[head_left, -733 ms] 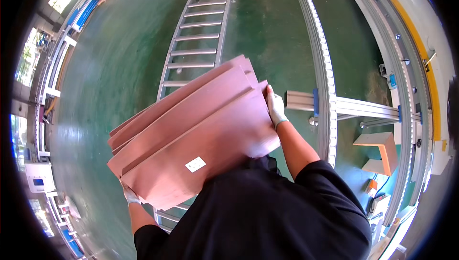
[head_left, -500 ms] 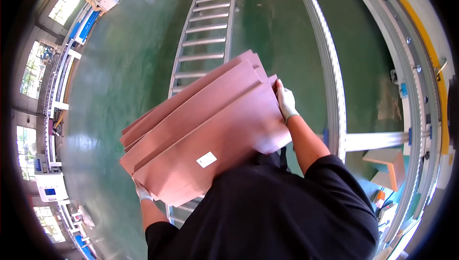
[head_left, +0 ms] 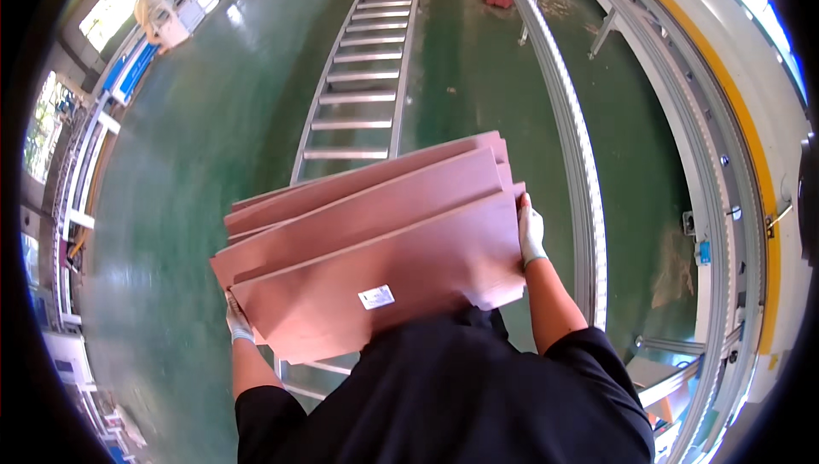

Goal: The person carries a stack of wood panels to a workspace, and uses a utility knife to trim and peel away excess material from the edges of the panels by hand.

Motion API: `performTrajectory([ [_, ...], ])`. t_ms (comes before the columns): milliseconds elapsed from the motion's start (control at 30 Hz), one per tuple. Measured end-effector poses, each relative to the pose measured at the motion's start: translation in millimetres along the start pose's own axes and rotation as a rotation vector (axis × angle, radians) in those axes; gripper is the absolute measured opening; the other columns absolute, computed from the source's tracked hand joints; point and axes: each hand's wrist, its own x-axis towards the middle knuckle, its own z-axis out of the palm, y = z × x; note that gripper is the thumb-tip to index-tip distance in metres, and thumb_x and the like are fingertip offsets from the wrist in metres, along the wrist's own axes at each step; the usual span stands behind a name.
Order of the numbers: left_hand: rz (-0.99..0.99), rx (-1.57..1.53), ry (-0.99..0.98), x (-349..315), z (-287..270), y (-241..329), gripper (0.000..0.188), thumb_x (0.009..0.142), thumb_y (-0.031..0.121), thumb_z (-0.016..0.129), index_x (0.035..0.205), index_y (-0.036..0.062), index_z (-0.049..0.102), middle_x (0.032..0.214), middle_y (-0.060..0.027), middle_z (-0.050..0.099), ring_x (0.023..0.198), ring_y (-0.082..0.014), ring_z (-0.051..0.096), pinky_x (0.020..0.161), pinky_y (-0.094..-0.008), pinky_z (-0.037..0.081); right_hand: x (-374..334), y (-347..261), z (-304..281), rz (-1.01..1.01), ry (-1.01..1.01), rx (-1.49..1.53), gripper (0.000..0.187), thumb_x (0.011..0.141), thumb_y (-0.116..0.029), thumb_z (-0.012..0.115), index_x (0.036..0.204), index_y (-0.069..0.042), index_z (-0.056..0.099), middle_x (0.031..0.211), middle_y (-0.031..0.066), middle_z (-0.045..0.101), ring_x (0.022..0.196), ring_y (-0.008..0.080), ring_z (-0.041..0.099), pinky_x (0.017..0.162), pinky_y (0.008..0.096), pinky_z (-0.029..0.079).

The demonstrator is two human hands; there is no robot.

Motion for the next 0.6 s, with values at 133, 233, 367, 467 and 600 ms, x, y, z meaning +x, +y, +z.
performTrajectory([
  [133,0.018,-0.005,-0.110,126.3,174.1,46.5,0.078,0.103,0.063,0.052,0.156,0.0057,0.044,0.156,-0.0072,0.049,0.139,-0.0233,0.051,0.117,-0.0381,0.040,131.7,-50.8,14.2,0.036,0.089,-0.083,0.075,0.104,-0.063,0.042,0.100,0.005,0.075,0.096,0.0234,0.075,0.091,0.0372,0.069,0.082,0.0464,0.050],
  [233,-0.051,-0.021,-0.197,206.8,282.7,64.8,0.079,0.103,0.063,0.050,0.156,0.0044,0.044,0.155,-0.0092,0.050,0.138,-0.0232,0.052,0.117,-0.0378,0.041,224.7,-67.1,31.1,0.043,0.139,-0.046,0.075,0.104,-0.062,0.044,0.091,0.005,0.074,0.087,0.0205,0.074,0.081,0.0350,0.066,0.077,0.0464,0.049],
  [367,-0.132,-0.156,-0.315,309.9,390.1,89.7,0.079,0.106,0.060,0.048,0.162,0.0057,0.033,0.164,-0.0079,0.039,0.148,-0.0239,0.040,0.124,-0.0383,0.030,347.9,-152.4,82.3,-0.029,0.135,0.079,0.072,0.104,-0.061,0.046,0.079,0.002,0.069,0.073,0.0147,0.067,0.070,0.0269,0.058,0.070,0.0441,0.046],
  [467,0.085,0.015,-0.198,358.7,430.2,113.2,0.078,0.107,0.060,0.044,0.163,0.0078,0.030,0.166,-0.0064,0.035,0.151,-0.0222,0.034,0.126,-0.0387,0.026,431.4,-225.1,111.1,0.027,0.034,0.066,0.068,0.104,-0.061,0.047,0.091,0.001,0.071,0.085,0.0153,0.069,0.082,0.0276,0.062,0.077,0.0424,0.048],
  [600,-0.081,-0.063,-0.157,398.8,583.1,97.2,0.076,0.106,0.061,0.045,0.159,0.0073,0.039,0.161,-0.0061,0.044,0.146,-0.0226,0.043,0.124,-0.0390,0.031,564.2,-300.3,133.8,0.019,0.055,0.081,0.066,0.103,-0.059,0.052,0.074,-0.002,0.068,0.070,0.0092,0.064,0.068,0.0217,0.057,0.069,0.0397,0.046],
])
